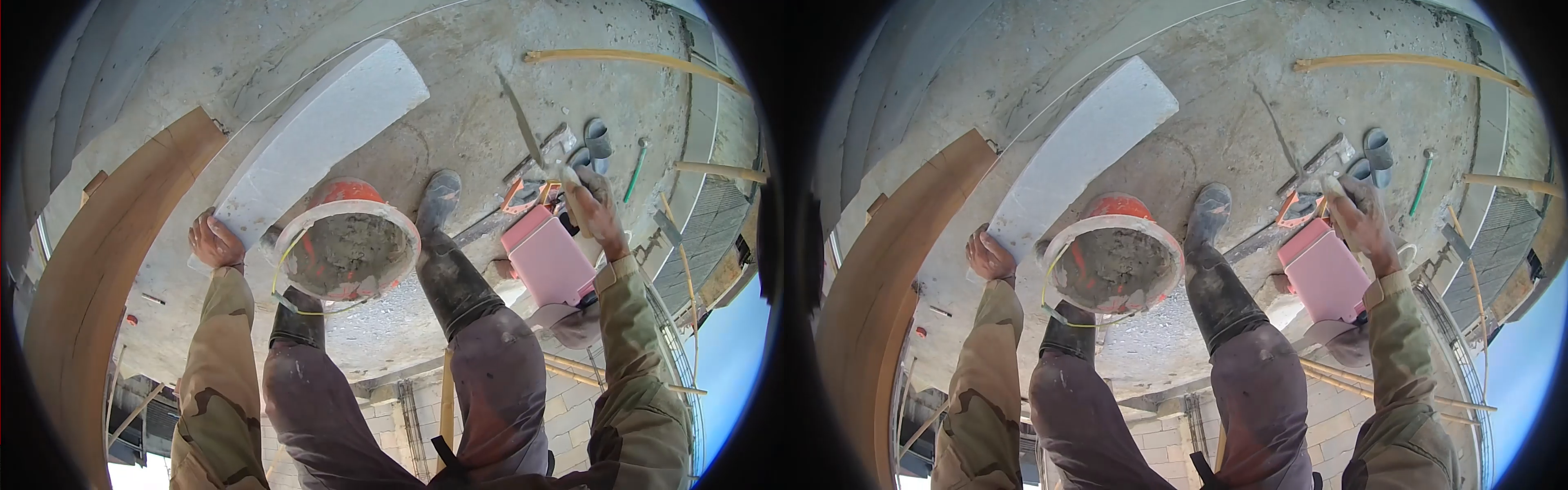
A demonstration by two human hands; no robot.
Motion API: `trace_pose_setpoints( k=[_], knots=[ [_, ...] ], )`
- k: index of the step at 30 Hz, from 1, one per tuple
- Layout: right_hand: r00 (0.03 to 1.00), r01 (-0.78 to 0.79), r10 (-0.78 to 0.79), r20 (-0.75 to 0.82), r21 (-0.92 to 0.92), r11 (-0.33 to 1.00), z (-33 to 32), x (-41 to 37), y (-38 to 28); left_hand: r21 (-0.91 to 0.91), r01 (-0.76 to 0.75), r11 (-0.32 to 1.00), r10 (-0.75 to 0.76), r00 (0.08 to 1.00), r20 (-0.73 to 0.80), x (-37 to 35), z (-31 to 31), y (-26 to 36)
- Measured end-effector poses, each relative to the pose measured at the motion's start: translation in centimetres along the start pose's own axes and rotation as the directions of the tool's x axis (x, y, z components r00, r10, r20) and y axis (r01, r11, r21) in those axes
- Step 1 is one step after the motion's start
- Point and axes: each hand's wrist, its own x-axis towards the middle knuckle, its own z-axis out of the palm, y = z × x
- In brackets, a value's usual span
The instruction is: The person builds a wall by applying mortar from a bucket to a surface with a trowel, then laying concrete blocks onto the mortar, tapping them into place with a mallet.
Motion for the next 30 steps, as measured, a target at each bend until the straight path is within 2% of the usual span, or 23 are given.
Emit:
trace_pose_setpoints(
  k=[1, 3, 5, 7, 8, 9, 11, 12, 14, 15, 17, 19, 20, 22, 23, 24, 25, 26, 27, 28, 29, 30],
  knots=[
    [0.987, 0.068, -0.059, 0.147, -0.057, 0.996, 1.7, -2.4, -0.3, -0.008, 0.004, 1.0, -0.004, 1.0, 0.003, -0.1, 0.0, 0.0],
    [0.928, 0.027, -0.079, 0.364, 0.147, 0.989, 5.3, -6.1, -0.6, 0.012, 0.006, 1.0, -0.006, 1.0, 0.014, 0.0, 0.2, 0.0],
    [0.745, -0.236, 0.126, 0.655, 0.081, 0.968, 9.6, -8.0, -3.7, -0.003, 0.028, 1.0, -0.028, 0.999, 0.029, -0.2, -0.1, 0.1],
    [0.662, -0.256, 0.249, 0.707, -0.098, 0.962, 15.2, -8.5, -5.9, 0.009, 0.026, 1.0, -0.026, 0.999, 0.039, -0.3, -0.2, 0.0],
    [0.806, 0.254, -0.148, 0.572, -0.108, 0.961, 19.9, -9.1, -1.6, 0.017, 0.045, 0.999, -0.045, 0.998, 0.049, -0.2, -0.1, -0.1],
    [0.842, 0.18, -0.017, 0.539, -0.251, 0.951, 23.0, -9.1, -2.6, 0.043, 0.043, 0.998, -0.045, 0.998, 0.05, -0.3, -0.1, -0.2],
    [0.871, 0.199, 0.015, 0.492, -0.379, 0.904, 28.0, -9.9, -2.5, 0.021, 0.027, 0.999, -0.028, 0.999, 0.044, 0.0, -0.3, -0.2],
    [0.878, 0.202, 0.008, 0.478, -0.386, 0.9, 28.6, -9.5, -4.2, 0.019, 0.021, 1.0, -0.022, 0.998, 0.055, 0.0, -0.4, -0.3],
    [0.884, 0.375, -0.222, 0.41, -0.343, 0.861, 28.8, -9.8, -7.4, 0.014, 0.019, 1.0, -0.02, 0.996, 0.084, -0.1, -0.8, -0.7],
    [0.89, 0.369, -0.218, 0.401, -0.35, 0.861, 28.1, -9.9, -8.8, 0.0, 0.011, 1.0, -0.011, 0.995, 0.095, -0.1, -1.0, -0.7],
    [0.932, 0.278, -0.272, 0.237, 0.009, 0.96, 25.8, -8.8, -11.7, -0.034, -0.009, 0.999, 0.012, 0.995, 0.097, 0.1, -1.0, -1.0],
    [0.946, 0.263, -0.244, 0.212, -0.066, 0.962, 21.9, -7.5, -14.4, -0.045, 0.027, 0.999, -0.015, 0.966, 0.259, 0.2, -1.5, -1.5],
    [0.953, 0.249, -0.22, 0.208, -0.128, 0.96, 20.1, -6.6, -14.9, -0.056, 0.022, 0.998, -0.007, 0.966, 0.257, 0.1, -2.0, -1.3],
    [0.954, 0.3, -0.279, 0.11, -0.295, 0.907, 17.4, -3.9, -14.3, 0.089, 0.031, 0.996, -0.049, 0.978, 0.205, -0.2, -3.1, -1.7],
    [0.973, 0.179, -0.113, 0.201, -0.35, 0.919, 14.7, -2.1, -16.6, 0.123, 0.243, 0.962, -0.265, 0.939, 0.221, -0.1, -3.7, -2.3],
    [0.958, 0.065, 0.061, 0.281, -0.416, 0.907, 12.0, -0.5, -18.9, 0.157, 0.445, 0.882, -0.471, 0.852, 0.229, -0.5, -4.3, -3.3],
    [0.962, 0.08, 0.041, 0.27, -0.42, 0.904, 10.5, 1.8, -19.3, 0.053, 0.64, 0.767, -0.636, 0.746, 0.196, -1.4, -3.3, -6.1],
    [0.978, -0.084, 0.103, 0.182, -0.106, 0.991, 9.4, 4.2, -19.4, -0.052, 0.797, 0.601, -0.778, 0.599, 0.187, -2.3, -1.9, -9.4],
    [0.97, -0.228, 0.2, 0.137, 0.235, 0.945, 9.2, 6.1, -18.9, -0.245, 0.895, 0.374, -0.814, 0.443, 0.375, -2.8, -1.7, -11.6],
    [0.968, -0.227, 0.195, 0.156, 0.221, 0.949, 9.8, 7.7, -18.3, -0.37, 0.926, 0.079, -0.767, 0.293, 0.57, -3.9, -1.9, -12.5],
    [0.95, -0.312, 0.291, 0.115, 0.428, 0.848, 11.1, 9.6, -17.6, -0.38, 0.923, 0.061, -0.782, 0.281, 0.557, -4.5, -3.0, -11.6],
    [0.912, -0.361, 0.401, 0.086, 0.631, 0.687, 12.2, 11.4, -16.5, -0.358, 0.921, -0.154, -0.679, 0.164, 0.715, -3.6, -4.4, -10.0]
  ],
)
